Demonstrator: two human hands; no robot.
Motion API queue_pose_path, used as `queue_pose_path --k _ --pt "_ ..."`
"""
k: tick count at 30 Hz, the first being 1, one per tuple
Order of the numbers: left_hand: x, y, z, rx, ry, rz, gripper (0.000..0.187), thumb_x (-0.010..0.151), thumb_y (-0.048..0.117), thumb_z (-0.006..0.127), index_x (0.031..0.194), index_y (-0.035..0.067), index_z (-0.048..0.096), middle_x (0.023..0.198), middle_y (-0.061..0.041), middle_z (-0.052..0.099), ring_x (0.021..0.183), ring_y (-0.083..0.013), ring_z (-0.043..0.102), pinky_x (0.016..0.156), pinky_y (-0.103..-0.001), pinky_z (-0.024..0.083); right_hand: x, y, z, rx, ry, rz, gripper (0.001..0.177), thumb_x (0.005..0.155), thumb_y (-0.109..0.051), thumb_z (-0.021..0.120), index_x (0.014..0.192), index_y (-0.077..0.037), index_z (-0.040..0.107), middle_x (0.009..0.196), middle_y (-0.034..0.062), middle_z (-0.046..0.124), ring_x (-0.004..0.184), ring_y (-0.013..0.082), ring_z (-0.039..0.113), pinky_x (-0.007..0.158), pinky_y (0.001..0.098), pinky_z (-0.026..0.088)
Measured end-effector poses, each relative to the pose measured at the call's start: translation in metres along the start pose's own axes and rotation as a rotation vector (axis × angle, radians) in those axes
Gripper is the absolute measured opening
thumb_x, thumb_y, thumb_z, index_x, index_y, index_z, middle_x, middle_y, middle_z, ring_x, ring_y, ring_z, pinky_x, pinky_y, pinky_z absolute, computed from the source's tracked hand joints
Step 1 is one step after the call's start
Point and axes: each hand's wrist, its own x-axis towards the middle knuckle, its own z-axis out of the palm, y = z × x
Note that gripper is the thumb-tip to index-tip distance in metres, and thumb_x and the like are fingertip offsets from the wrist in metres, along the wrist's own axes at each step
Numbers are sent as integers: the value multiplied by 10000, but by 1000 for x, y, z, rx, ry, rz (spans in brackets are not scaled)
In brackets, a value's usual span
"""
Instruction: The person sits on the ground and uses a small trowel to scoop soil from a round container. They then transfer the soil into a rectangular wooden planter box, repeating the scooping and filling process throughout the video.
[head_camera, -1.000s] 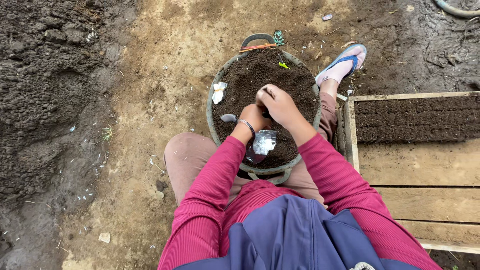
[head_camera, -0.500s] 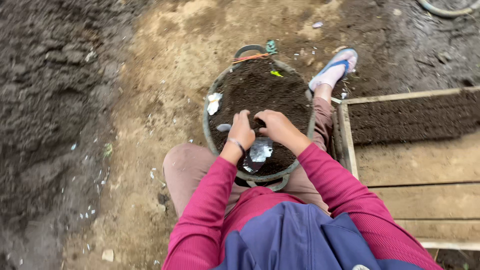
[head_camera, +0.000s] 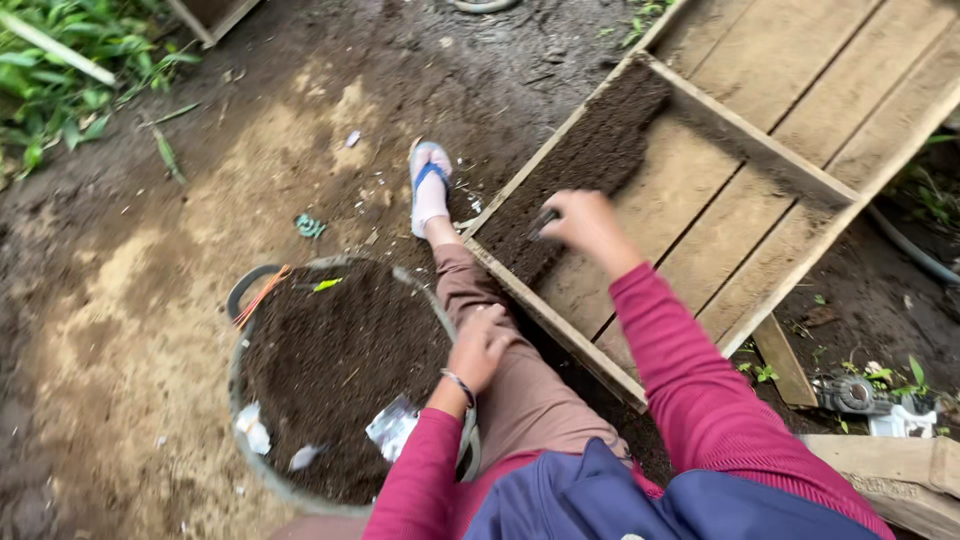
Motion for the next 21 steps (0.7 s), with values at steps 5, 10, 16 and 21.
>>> queue_pose_path --k 5,10,16,21 --pt "22 35 38 527 -239 293 575 897 370 517 1390 116 363 1481 -99 302 1387 -343 176 1077 -576 207 78 187 -9 -250 335 359 252 734 -225 732 977 -169 696 839 80 680 888 300 662 772 442 537" --pt "38 39 56 594 -422 142 671 935 476 336 1466 109 152 1555 -67 93 1428 -251 82 1149 -536 37 136 274 5 -432 376 429 261 736 -267 743 983 -209 687 796 25 683 815 257 683 699 412 549" --pt "42 14 46 410 -365 156 680 940 483 358 1472 120 140 1535 -113 141 1410 -309 143 1128 -539 128 169 319 37 -47 262 404 265 896 -191 507 1067 -90 682 983 216 669 1001 404 604 870 511 476" --pt "7 8 21 220 -110 143 577 923 305 463 1433 141 249 1532 -119 150 1406 -357 143 1107 -542 171 158 335 40 -125 402 141 157 854 -125 654 983 -104 740 902 140 696 912 303 654 784 399 507"
